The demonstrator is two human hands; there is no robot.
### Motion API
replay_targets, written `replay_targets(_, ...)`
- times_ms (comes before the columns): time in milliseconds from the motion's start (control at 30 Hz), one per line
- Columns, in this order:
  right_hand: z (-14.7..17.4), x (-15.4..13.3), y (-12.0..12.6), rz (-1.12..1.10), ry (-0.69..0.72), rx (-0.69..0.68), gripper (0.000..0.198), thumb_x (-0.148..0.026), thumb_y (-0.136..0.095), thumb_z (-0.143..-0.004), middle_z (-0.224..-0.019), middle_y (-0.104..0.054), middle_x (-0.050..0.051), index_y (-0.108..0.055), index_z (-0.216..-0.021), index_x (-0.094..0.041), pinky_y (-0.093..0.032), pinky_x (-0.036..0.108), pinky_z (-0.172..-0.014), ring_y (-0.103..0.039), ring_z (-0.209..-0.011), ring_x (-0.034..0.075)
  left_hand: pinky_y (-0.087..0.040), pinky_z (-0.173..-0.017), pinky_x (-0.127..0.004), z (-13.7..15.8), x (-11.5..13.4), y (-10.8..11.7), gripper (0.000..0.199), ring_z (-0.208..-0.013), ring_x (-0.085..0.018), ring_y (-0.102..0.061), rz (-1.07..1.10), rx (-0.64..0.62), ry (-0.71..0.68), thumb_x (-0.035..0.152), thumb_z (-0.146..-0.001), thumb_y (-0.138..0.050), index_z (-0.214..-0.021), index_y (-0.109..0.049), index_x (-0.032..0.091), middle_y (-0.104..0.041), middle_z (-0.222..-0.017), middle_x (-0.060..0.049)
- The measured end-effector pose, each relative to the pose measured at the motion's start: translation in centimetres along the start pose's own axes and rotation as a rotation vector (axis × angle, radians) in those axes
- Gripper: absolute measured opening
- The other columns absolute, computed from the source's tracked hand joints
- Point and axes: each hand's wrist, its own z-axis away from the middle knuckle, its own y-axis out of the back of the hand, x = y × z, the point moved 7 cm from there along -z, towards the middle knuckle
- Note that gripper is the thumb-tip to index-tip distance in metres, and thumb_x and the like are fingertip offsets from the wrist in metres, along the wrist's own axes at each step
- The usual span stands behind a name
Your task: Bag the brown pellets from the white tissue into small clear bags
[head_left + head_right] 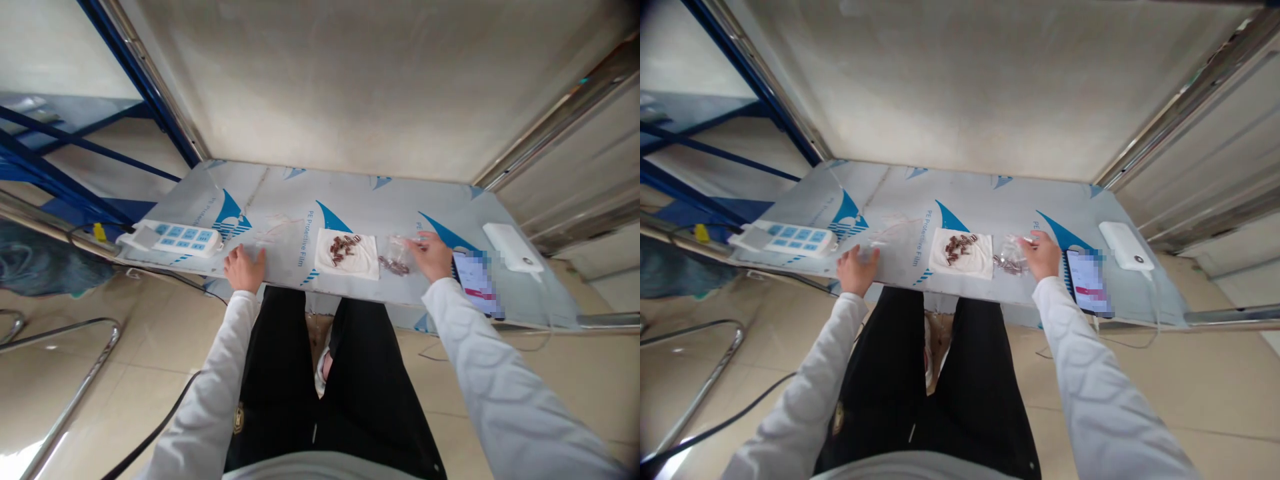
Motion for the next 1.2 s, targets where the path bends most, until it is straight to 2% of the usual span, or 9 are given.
replay_targets(100, -0.5, 0.1, -0.2, 0.201, 0.14, 0.07, 0.045, -0.045, -0.062, -0.073, -0.091, -0.068, 0.017, -0.062, -0.101, -0.01, -0.044, 0.044, -0.083, -0.063, -0.079, 0.027, -0.035, -0.098, -0.051, -0.8, -0.4, -0.5, 0.052, -0.122, -0.038, -0.043, -0.109, 0.005, 0.005, 0.043, -0.078, -0.058, -0.119, -0.058, 0.011, -0.052, -0.132, -0.02)
replay_targets(233, 0.9, -1.3, 0.5, 0.247, 0.274, 0.197, 0.048, -0.045, -0.056, -0.08, -0.107, -0.061, 0.024, -0.058, -0.112, -0.009, -0.037, 0.046, -0.09, -0.052, -0.104, 0.033, -0.035, -0.096, -0.049, -1.5, -0.6, -0.6, 0.037, -0.117, -0.036, -0.047, -0.154, -0.023, 0.021, 0.04, -0.074, -0.063, -0.104, -0.064, 0.017, -0.058, -0.123, -0.017)
replay_targets(367, 3.6, -4.0, 0.7, 0.192, 0.402, 0.244, 0.041, -0.038, -0.055, -0.081, -0.108, -0.06, 0.019, -0.058, -0.113, -0.013, -0.036, 0.047, -0.094, -0.05, -0.106, 0.031, -0.033, -0.097, -0.05, -2.2, -1.1, -0.7, 0.03, -0.115, -0.036, -0.051, -0.069, -0.088, 0.1, 0.037, -0.069, -0.068, -0.092, -0.064, 0.018, -0.063, -0.115, -0.016)
replay_targets(533, 7.2, -7.2, -0.4, 0.085, 0.48, 0.156, 0.031, -0.03, -0.053, -0.081, -0.107, -0.063, 0.014, -0.06, -0.108, -0.016, -0.039, 0.046, -0.095, -0.053, -0.105, 0.028, -0.042, -0.09, -0.042, -3.0, -1.6, -1.0, 0.031, -0.1, -0.029, -0.063, 0.016, -0.131, 0.124, 0.033, -0.071, -0.066, -0.097, -0.06, 0.018, -0.07, -0.1, -0.01)
replay_targets(700, 9.6, -8.8, -1.1, -0.002, 0.477, 0.105, 0.029, -0.029, -0.054, -0.082, -0.109, -0.063, 0.014, -0.062, -0.108, -0.016, -0.042, 0.044, -0.096, -0.055, -0.107, 0.027, -0.044, -0.089, -0.035, -4.0, -2.2, -0.7, 0.034, -0.097, -0.024, -0.065, 0.056, -0.149, 0.095, 0.025, -0.071, -0.063, -0.104, -0.059, 0.016, -0.072, -0.093, -0.008)
replay_targets(767, 10.3, -9.2, -1.2, -0.02, 0.474, 0.086, 0.029, -0.029, -0.055, -0.083, -0.108, -0.063, 0.013, -0.062, -0.108, -0.016, -0.044, 0.043, -0.094, -0.056, -0.106, 0.027, -0.044, -0.089, -0.037, -4.3, -2.3, -0.5, 0.033, -0.099, -0.027, -0.064, 0.05, -0.148, 0.089, 0.025, -0.072, -0.062, -0.104, -0.059, 0.016, -0.072, -0.093, -0.009)
replay_targets(933, 11.5, -9.7, -1.4, -0.078, 0.431, 0.037, 0.028, -0.029, -0.055, -0.084, -0.105, -0.064, 0.011, -0.063, -0.108, -0.018, -0.049, 0.041, -0.086, -0.06, -0.097, 0.025, -0.039, -0.094, -0.046, -5.0, -1.0, -0.5, 0.04, -0.107, -0.033, -0.06, -0.013, -0.161, 0.042, 0.043, -0.07, -0.067, -0.101, -0.059, 0.018, -0.07, -0.103, -0.013)
replay_targets(1067, 12.5, -9.6, -1.9, -0.106, 0.402, 0.016, 0.029, -0.031, -0.055, -0.084, -0.106, -0.065, 0.011, -0.062, -0.109, -0.018, -0.049, 0.043, -0.085, -0.06, -0.097, 0.025, -0.035, -0.097, -0.047, -5.5, 0.1, -0.9, 0.037, -0.111, -0.033, -0.058, -0.109, -0.223, 0.027, 0.037, -0.066, -0.072, -0.095, -0.061, 0.018, -0.069, -0.105, -0.013)
replay_targets(1200, 13.3, -9.3, -2.2, -0.112, 0.393, 0.017, 0.03, -0.032, -0.056, -0.084, -0.107, -0.065, 0.011, -0.062, -0.11, -0.018, -0.049, 0.043, -0.085, -0.059, -0.101, 0.025, -0.039, -0.093, -0.043, -5.4, 0.1, 0.6, 0.036, -0.105, -0.029, -0.061, -0.058, -0.186, 0.048, 0.033, -0.068, -0.07, -0.1, -0.063, 0.02, -0.072, -0.097, -0.008)
